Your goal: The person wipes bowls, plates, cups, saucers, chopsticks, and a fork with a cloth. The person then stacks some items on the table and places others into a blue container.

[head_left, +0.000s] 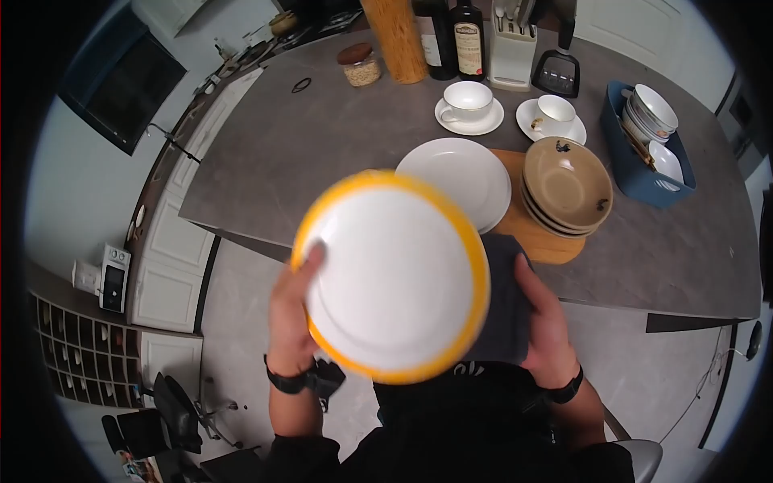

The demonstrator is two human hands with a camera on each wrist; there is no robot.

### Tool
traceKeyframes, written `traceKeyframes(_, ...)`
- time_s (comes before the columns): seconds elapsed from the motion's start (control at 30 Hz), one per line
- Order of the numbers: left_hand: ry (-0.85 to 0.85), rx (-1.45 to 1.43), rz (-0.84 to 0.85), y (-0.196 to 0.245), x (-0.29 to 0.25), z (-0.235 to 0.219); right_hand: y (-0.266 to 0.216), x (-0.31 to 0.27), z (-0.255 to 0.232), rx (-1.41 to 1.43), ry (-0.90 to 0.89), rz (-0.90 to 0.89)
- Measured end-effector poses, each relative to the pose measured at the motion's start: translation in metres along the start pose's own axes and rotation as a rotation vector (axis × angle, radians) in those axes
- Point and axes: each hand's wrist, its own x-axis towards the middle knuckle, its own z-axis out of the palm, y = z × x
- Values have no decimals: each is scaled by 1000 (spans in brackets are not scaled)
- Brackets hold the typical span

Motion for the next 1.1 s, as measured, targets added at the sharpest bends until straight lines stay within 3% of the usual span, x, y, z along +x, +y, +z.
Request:
traceKeyframes(0.13,-65,25,74,9,69,14,-4,-29,0,-28,104,-27)
traceKeyframes(0.27,16,73,43,-9,122,36,-3,-58,-24,-131,203,-83)
traceKeyframes(0.33,-147,299,-16,-10,137,35,-3,-68,-31,-176,232,-102)
traceKeyframes(0.57,-232,485,19,-31,153,44,-11,-79,-38,-159,266,-121)
traceKeyframes(0.63,-154,642,381,-46,165,41,-13,-78,-38,-178,271,-120)
traceKeyframes(0.67,-154,645,381,-45,164,43,-14,-77,-38,-176,270,-120)
traceKeyframes(0.73,33,1018,526,-40,155,53,-15,-77,-37,-193,259,-103)
traceKeyframes(0.83,123,1278,471,-32,145,67,-15,-77,-34,-207,282,-81)
traceKeyframes(0.97,145,1403,461,-36,150,64,-16,-78,-28,-235,332,-51)
traceKeyframes(1.03,147,1518,602,-40,150,58,-20,-76,-22,-265,336,-58)
traceKeyframes(1.1,152,1510,585,-36,146,61,-22,-72,-16,-282,340,-59)
